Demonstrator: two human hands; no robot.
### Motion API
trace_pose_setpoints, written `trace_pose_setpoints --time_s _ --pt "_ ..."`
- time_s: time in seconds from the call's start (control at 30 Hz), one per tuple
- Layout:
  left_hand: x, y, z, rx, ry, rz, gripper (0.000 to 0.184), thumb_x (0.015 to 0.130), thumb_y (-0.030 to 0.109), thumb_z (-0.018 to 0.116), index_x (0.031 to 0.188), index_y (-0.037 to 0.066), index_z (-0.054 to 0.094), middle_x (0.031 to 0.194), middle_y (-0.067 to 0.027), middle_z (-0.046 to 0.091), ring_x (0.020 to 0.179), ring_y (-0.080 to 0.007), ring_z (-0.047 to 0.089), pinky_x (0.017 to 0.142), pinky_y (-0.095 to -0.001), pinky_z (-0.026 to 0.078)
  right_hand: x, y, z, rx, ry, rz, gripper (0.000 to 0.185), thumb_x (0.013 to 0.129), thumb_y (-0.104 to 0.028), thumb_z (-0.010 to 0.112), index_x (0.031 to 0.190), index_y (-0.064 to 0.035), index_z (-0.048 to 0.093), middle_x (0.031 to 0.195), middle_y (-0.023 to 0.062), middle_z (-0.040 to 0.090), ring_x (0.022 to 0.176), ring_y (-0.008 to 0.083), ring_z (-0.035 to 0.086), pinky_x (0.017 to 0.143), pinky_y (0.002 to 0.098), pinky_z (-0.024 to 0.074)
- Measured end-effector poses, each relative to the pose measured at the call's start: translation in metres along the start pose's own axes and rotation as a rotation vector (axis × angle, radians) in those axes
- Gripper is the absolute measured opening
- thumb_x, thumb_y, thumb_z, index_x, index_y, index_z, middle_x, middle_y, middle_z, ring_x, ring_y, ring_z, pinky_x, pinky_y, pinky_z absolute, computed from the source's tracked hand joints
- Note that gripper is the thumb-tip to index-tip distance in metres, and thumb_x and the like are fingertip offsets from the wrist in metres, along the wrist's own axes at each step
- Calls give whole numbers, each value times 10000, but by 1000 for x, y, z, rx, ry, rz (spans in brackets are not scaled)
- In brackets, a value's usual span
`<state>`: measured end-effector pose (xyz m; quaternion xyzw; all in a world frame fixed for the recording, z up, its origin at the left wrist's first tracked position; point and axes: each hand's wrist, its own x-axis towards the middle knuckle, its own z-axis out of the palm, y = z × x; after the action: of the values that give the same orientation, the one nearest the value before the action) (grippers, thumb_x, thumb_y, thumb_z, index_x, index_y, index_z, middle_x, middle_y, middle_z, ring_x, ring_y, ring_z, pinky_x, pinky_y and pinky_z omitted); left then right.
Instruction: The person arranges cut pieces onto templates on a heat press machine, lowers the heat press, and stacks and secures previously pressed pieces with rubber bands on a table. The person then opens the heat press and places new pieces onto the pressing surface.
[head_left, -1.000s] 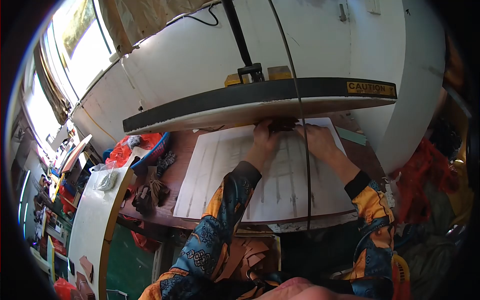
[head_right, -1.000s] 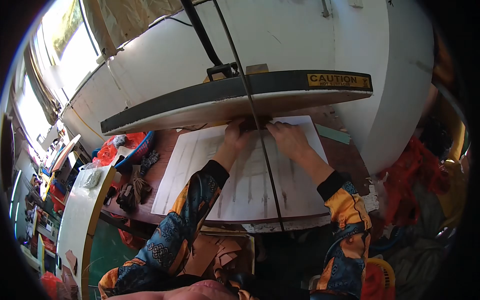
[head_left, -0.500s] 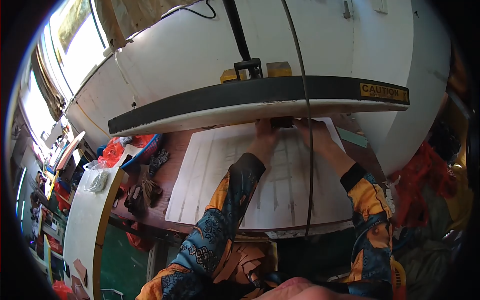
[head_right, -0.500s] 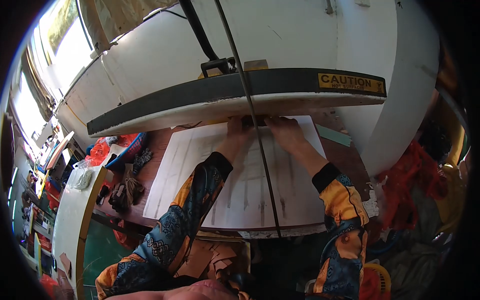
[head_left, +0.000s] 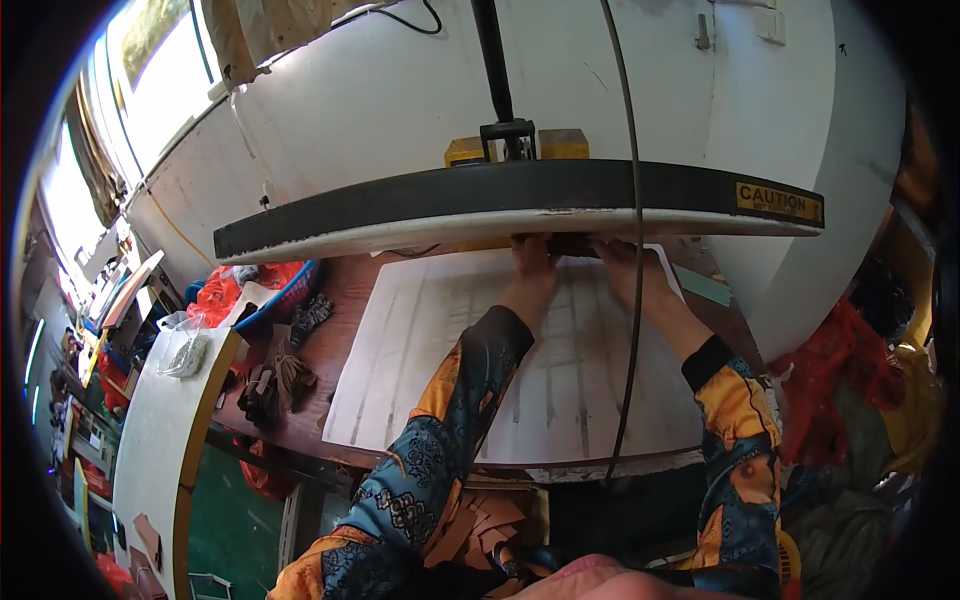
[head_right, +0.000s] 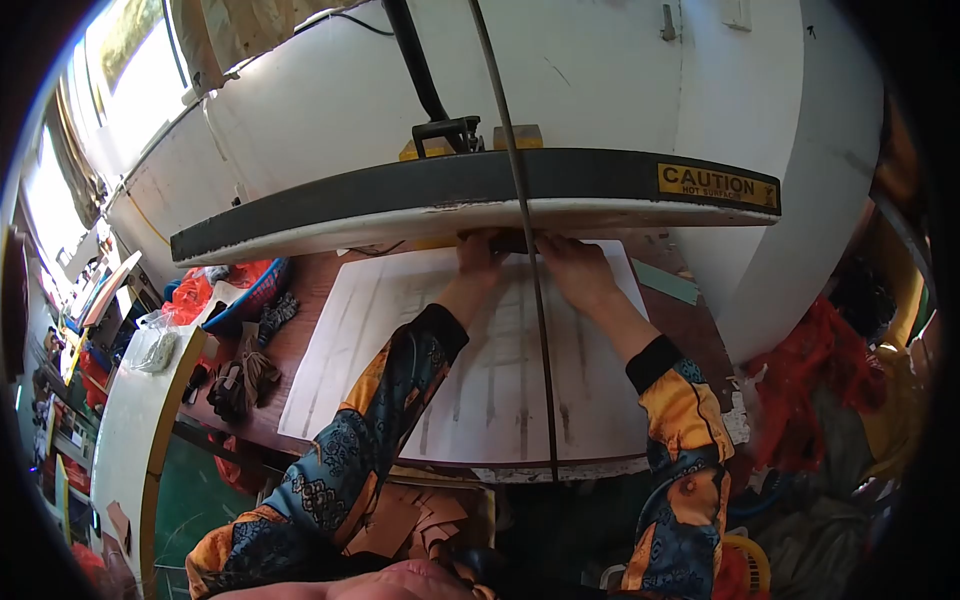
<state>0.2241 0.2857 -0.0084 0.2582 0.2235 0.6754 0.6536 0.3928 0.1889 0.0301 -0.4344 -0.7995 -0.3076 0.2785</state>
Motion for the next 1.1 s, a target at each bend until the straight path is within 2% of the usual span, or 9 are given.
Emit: trace_pose_setpoints --time_s 0.03,0.17,0.23,0.3,0.43,0.63,0.77,0.9,1.1 --pt "8 -8 -10 10 14 -19 314 824 158 620 1111 81 521 1140 -110 561 1088 -268 540 917 -490 452 -5 -2 0 16 -53 11 361 763 -90 553 1124 -79 552 892 98 631 745 230 652 602 355 533" --pt "14 -21 -70 1149 -217 666 335 774 198 641 1061 53 546 1101 -141 593 1037 -276 575 886 -401 482 -19 -2 -31 94 -72 66 293 808 -65 543 1098 -82 584 810 107 641 722 245 651 593 356 520" --pt "-39 35 -61 1724 -345 1035 348 755 206 651 1046 42 554 1095 -156 600 1022 -283 584 870 -376 488 -38 -1 -69 201 182 135 269 841 -57 543 1104 -78 591 782 109 631 691 213 638 571 331 499" --pt "-83 81 -50 1650 -266 646 322 710 200 708 962 47 577 960 -140 621 938 -273 582 838 -349 468 -79 -8 -116 390 300 415 241 884 -60 535 1119 -64 589 745 91 613 632 159 593 543 292 466" --pt "-135 166 -94 384 -237 -137 266 764 -29 553 1028 -2 550 1035 -131 583 1025 -258 549 937 -394 459 -198 -48 -201 645 621 1078 242 966 -132 464 1151 -21 573 708 8 553 590 48 469 539 199 397" --pt "-247 228 -154 103 -19 -227 316 771 -57 512 1087 -56 532 1114 -156 579 1051 -302 561 966 -470 454 -347 -150 -196 616 468 1628 220 979 -168 437 1108 -37 559 670 7 548 507 58 480 443 202 394" --pt "-320 214 -148 123 91 -272 243 791 -66 522 1031 -57 557 1015 -138 619 1013 -274 571 918 -448 481 -314 -144 -147 624 235 1449 183 931 -143 481 1058 -38 562 676 96 601 525 147 580 475 293 451" --pt "-376 201 -161 108 208 -233 166 831 -19 568 995 -40 558 882 -91 605 799 -210 591 725 -359 522 -325 -98 -85 6 -22 1006 220 908 -153 458 1042 -34 586 881 219 635 785 409 610 662 459 486" --pt "-428 203 -167 118 271 -100 86 819 -22 600 835 53 561 695 -35 543 663 -175 560 638 -356 482 -323 -96 -120 -293 -339 936 326 878 -223 542 1147 -41 570 1133 200 563 993 384 561 872 437 444"
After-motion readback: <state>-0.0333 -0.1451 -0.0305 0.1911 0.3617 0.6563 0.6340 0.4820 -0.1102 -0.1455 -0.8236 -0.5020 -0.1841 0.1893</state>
